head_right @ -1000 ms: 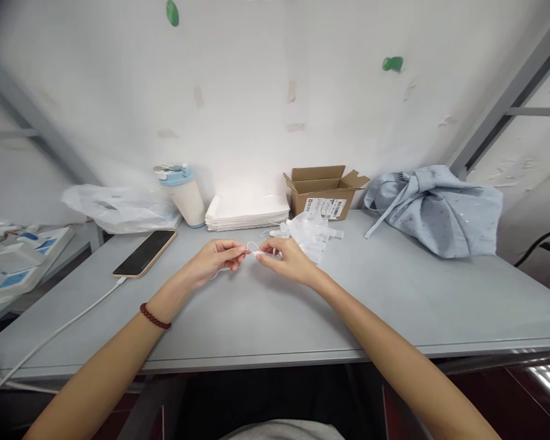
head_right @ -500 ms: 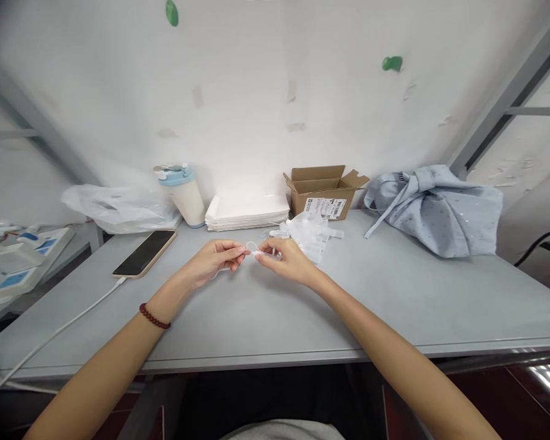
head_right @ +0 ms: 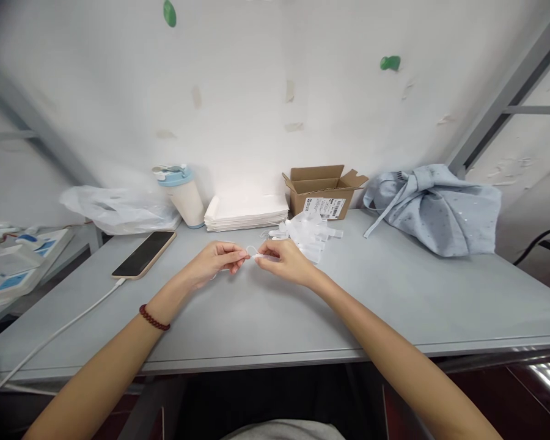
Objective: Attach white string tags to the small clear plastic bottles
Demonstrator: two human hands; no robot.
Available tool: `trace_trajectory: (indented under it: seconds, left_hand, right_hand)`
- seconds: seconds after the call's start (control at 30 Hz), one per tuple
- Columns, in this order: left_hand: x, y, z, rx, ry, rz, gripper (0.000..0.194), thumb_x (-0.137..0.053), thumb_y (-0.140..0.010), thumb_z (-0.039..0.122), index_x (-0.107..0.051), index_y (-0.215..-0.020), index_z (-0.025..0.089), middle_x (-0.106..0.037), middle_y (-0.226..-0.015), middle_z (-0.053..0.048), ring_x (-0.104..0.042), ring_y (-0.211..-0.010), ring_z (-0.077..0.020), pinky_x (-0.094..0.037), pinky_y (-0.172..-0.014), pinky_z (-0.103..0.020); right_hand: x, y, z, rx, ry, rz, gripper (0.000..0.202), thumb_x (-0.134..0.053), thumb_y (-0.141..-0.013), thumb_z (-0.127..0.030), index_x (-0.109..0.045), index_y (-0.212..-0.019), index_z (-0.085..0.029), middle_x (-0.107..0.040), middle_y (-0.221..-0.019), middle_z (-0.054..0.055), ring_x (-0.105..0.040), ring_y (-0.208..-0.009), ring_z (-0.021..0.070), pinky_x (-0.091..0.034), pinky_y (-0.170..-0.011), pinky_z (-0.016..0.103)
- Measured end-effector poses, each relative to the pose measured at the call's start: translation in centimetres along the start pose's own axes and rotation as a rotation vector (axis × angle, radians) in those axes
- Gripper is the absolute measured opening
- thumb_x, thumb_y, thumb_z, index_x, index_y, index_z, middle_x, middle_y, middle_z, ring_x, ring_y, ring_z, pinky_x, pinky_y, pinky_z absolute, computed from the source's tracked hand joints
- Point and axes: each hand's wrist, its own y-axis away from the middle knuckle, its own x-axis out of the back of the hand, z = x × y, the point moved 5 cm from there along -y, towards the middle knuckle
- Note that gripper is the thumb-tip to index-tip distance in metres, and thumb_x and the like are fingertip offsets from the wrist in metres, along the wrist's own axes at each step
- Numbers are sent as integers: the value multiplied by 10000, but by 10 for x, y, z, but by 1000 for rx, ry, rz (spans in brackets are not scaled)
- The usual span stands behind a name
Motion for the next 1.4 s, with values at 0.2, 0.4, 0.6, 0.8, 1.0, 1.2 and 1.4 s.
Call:
trace_trajectory:
  seconds: [0.2, 0.4, 0.6, 0.8, 1.0, 1.2, 1.4]
  left_hand:
    - [-2, 0, -1, -26, -34, 16, 258, -687, -720, 378, -687, -749, 121, -564, -626, 2, -482, -537, -91, -409, -582, -255]
    - [-5, 1, -3, -74, -85, 48, 253, -659, -746, 368, -643, -660, 130, -551, -607, 6, -468, -523, -91, -388, -579, -258]
    - [-9, 1, -5, -73, -80, 72, 280, -647, -753, 373, -602, -609, 137, -534, -586, 11, -462, -507, -90, -379, -575, -261]
    - [-13, 0, -7, -74, -58, 80, 276, -633, -748, 348, -567, -577, 142, -517, -569, 21, -451, -492, -82, -371, -560, -254]
    - [-15, -1, -10, -62, -37, 90, 237, -627, -733, 323, -593, -595, 133, -526, -571, 17, -456, -485, -78, -382, -559, -254]
    - [-15, -2, -13, -44, -37, 89, 224, -632, -723, 326, -603, -614, 132, -531, -574, 15, -465, -482, -81, -383, -544, -254]
    - [-16, -2, -11, -15, -58, 72, 239, -622, -729, 332, -583, -599, 136, -535, -580, 10, -477, -493, -86, -400, -547, -251]
  right_hand:
    - [-2, 0, 1, -15, 42, 17, 164, -540, -798, -307, -584, -741, -160, -511, -659, -7, -431, -618, 116, -325, -559, 249]
    - [-6, 0, 6, -32, 18, 36, 152, -532, -806, -299, -551, -723, -172, -529, -681, -13, -446, -628, 114, -335, -578, 248]
    - [-10, 2, 11, -49, -43, 44, 168, -534, -811, -304, -529, -704, -175, -507, -660, -26, -417, -584, 98, -324, -563, 242]
    - [-10, 2, 10, -63, -27, 61, 156, -535, -796, -295, -523, -696, -175, -505, -646, -27, -410, -573, 98, -318, -552, 240]
    - [-12, 2, 12, -87, -2, 71, 133, -532, -783, -274, -527, -693, -175, -517, -649, -22, -436, -599, 109, -324, -554, 241]
    - [-14, 3, 12, -83, 4, 59, 128, -526, -781, -268, -520, -691, -177, -530, -654, -19, -450, -611, 116, -332, -568, 249]
    - [-14, 0, 17, -62, 3, 56, 116, -543, -784, -259, -538, -704, -175, -555, -674, -17, -483, -635, 121, -358, -587, 248]
